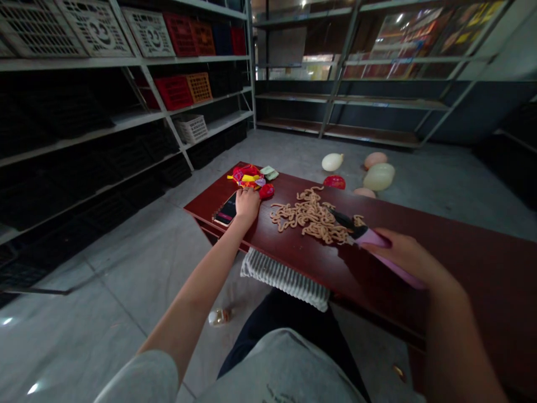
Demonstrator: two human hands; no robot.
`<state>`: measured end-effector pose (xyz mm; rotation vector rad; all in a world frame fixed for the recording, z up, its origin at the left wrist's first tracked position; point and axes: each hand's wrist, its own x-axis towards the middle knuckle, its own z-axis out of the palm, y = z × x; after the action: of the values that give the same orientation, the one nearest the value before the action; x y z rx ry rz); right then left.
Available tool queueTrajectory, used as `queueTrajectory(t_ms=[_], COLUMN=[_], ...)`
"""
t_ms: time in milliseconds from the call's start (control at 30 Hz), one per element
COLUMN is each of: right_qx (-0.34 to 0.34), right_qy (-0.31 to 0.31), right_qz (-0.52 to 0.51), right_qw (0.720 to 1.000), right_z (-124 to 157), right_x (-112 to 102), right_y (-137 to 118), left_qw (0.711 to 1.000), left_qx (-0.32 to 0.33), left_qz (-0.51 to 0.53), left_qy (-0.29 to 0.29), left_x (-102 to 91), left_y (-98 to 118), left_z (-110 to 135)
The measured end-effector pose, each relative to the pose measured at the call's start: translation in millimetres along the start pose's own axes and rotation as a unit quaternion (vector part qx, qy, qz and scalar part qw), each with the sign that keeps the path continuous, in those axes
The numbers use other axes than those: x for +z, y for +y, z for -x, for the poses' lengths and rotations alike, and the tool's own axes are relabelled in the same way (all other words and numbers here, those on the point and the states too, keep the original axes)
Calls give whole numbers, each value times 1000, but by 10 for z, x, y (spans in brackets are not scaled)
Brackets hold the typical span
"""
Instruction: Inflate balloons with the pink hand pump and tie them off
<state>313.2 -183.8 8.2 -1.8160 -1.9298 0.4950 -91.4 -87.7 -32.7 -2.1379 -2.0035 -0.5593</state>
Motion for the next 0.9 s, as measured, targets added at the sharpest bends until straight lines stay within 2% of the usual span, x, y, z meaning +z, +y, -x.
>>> queueTrajectory(t_ms=[67, 133, 167, 200, 233, 267, 367, 433, 500, 567, 633, 700, 800, 900], right_qx=[16, 25, 30, 39, 56, 69, 95, 112, 117, 111, 107, 110, 115, 115], right_qy=[-36, -42, -55, -65, -76, -87, -108, -116, -120, -123, -126, -115, -128, -175], right_qz=[-53, -145, -199, -255, -311, -369, -520, -586, -618, -639, -655, -667, -681, -681], right_qw=[998, 988, 978, 964, 946, 923, 842, 794, 768, 751, 737, 728, 712, 702], right_z=[-76, -166, -211, -256, -300, -341, -447, -490, -504, -490, -465, -445, -430, -403], right_x=[-9, 13, 40, 79, 127, 183, 355, 438, 471, 462, 437, 427, 460, 517], right_y=[-19, -54, -79, -108, -136, -162, -183, -140, -69, -6, 26, 23, -15, -69], left_qw=[998, 983, 965, 934, 890, 831, 612, 491, 412, 360, 333, 330, 352, 389], left_qx=[-27, -78, -104, -128, -150, -169, -191, -172, -162, -181, -209, -217, -193, -194], left_qz=[55, 162, 240, 331, 430, 530, 765, 850, 892, 910, 911, 903, 894, 883], left_qy=[14, 32, 35, 31, 19, 0, -60, -83, -90, -98, -127, -170, -198, -178], left_x=[6, 20, 28, 37, 44, 49, 54, 70, 121, 210, 316, 404, 468, 486], left_y=[63, 166, 237, 321, 419, 528, 885, 1116, 1318, 1479, 1591, 1651, 1652, 1602], left_z=[-28, -85, -124, -167, -214, -261, -397, -475, -538, -580, -595, -585, -546, -514])
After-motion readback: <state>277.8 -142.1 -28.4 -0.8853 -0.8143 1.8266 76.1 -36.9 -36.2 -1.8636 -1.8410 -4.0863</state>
